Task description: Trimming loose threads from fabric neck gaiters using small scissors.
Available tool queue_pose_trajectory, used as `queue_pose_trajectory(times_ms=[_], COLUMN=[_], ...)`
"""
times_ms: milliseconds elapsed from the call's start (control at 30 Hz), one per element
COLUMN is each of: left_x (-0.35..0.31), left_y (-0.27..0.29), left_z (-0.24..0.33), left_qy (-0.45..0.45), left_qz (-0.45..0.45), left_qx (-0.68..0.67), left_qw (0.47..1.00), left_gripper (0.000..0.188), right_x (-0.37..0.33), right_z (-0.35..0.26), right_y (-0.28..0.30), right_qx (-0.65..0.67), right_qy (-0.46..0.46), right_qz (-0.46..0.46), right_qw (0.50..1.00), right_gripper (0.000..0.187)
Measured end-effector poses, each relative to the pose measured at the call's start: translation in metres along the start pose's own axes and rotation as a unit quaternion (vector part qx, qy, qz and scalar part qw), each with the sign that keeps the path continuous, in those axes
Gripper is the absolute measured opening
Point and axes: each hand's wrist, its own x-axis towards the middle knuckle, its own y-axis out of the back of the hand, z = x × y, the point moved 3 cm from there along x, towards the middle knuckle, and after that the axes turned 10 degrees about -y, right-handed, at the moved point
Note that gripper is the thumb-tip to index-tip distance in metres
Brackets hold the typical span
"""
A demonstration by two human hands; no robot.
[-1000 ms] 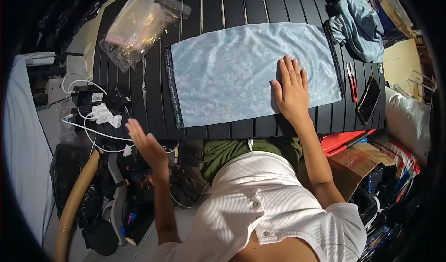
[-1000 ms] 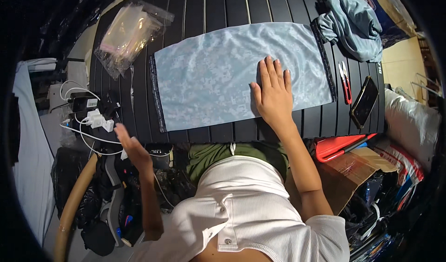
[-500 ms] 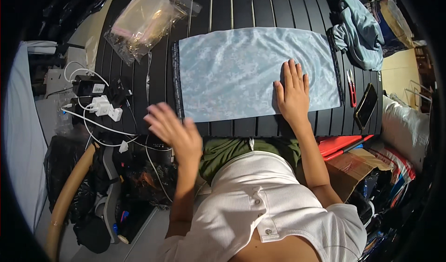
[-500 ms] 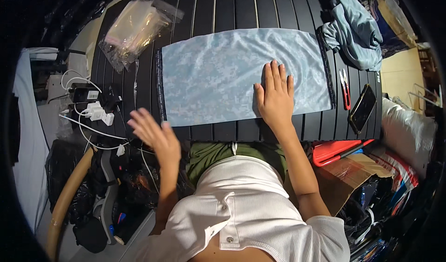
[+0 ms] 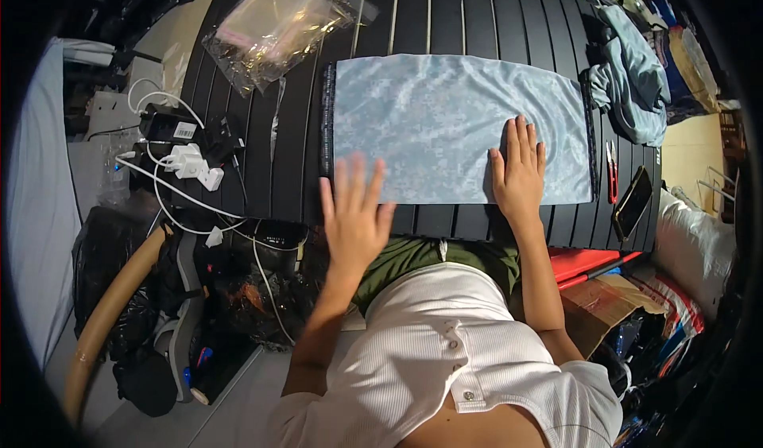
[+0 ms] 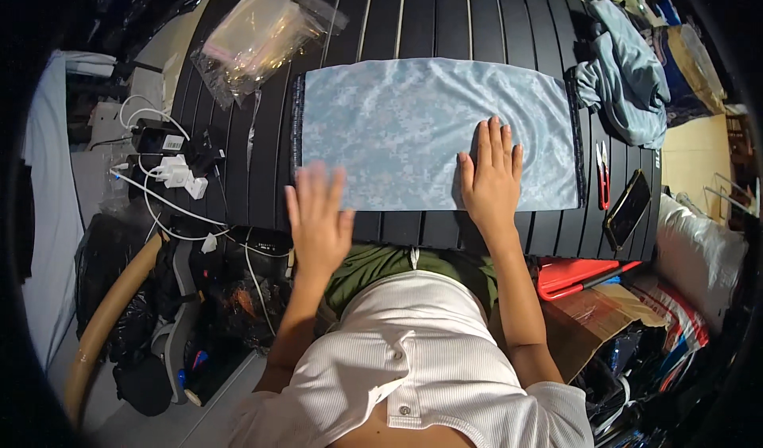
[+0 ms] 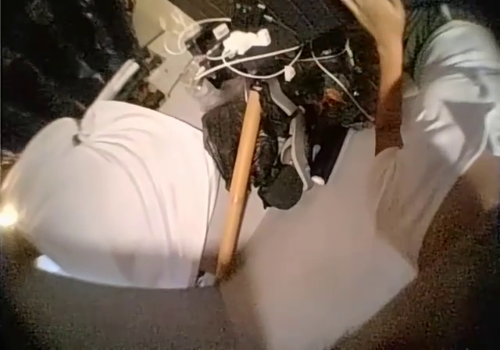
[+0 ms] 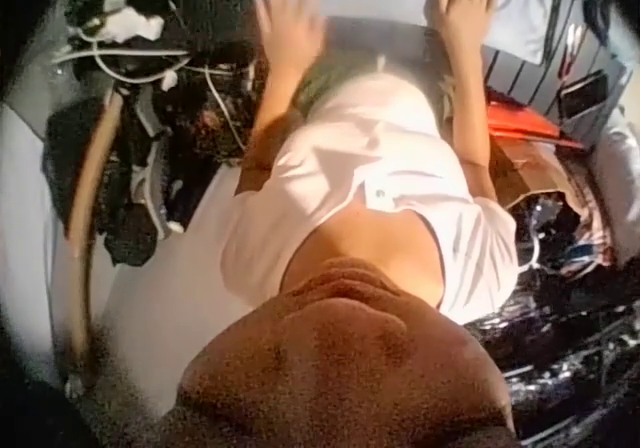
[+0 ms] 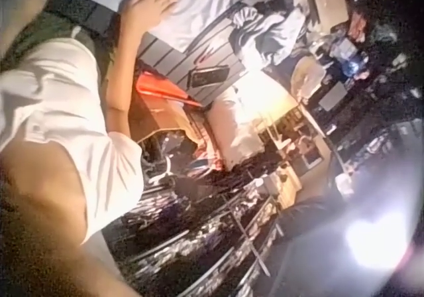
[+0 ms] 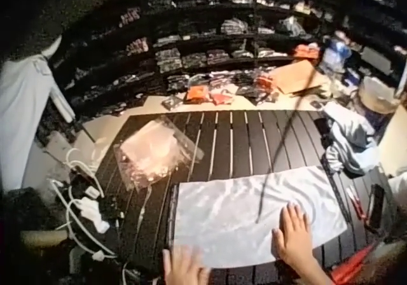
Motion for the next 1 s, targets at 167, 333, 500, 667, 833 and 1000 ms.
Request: queue_pose_trajectory(times_ms=[167,333,500,667,833,1000], left_x=[-0.018,-0.007,-0.007,0.046,0.081,0.135], left_y=[-0.004,0.006,-0.003,0.005,-0.014,-0.009], left_z=[-0.06,-0.04,-0.066,-0.067,-0.084,-0.109], left_qy=[0.328,0.083,0.248,0.238,0.128,0.182], left_qz=[0.032,0.01,0.033,0.027,0.125,0.146], left_qx=[0.129,0.064,0.121,0.058,-0.037,-0.136], left_qw=[0.935,0.994,0.961,0.969,0.983,0.963], left_gripper=[0.061,0.056,0.055,0.056,0.041,0.032], right_x=[0.0,0.001,-0.003,-0.004,0.015,0.073], right_z=[0.0,0.001,-0.001,0.01,0.057,0.143], right_y=[-0.001,-0.002,0.001,0.012,0.041,0.056], right_qx=[-0.007,-0.015,-0.003,0.102,0.265,0.445], right_qy=[-0.008,-0.008,-0.01,-0.027,-0.113,-0.221], right_qz=[-0.007,-0.011,-0.013,0.013,0.155,0.22], right_qw=[1.0,1.0,1.0,0.994,0.945,0.839], right_gripper=[0.05,0.051,0.051,0.047,0.03,0.022])
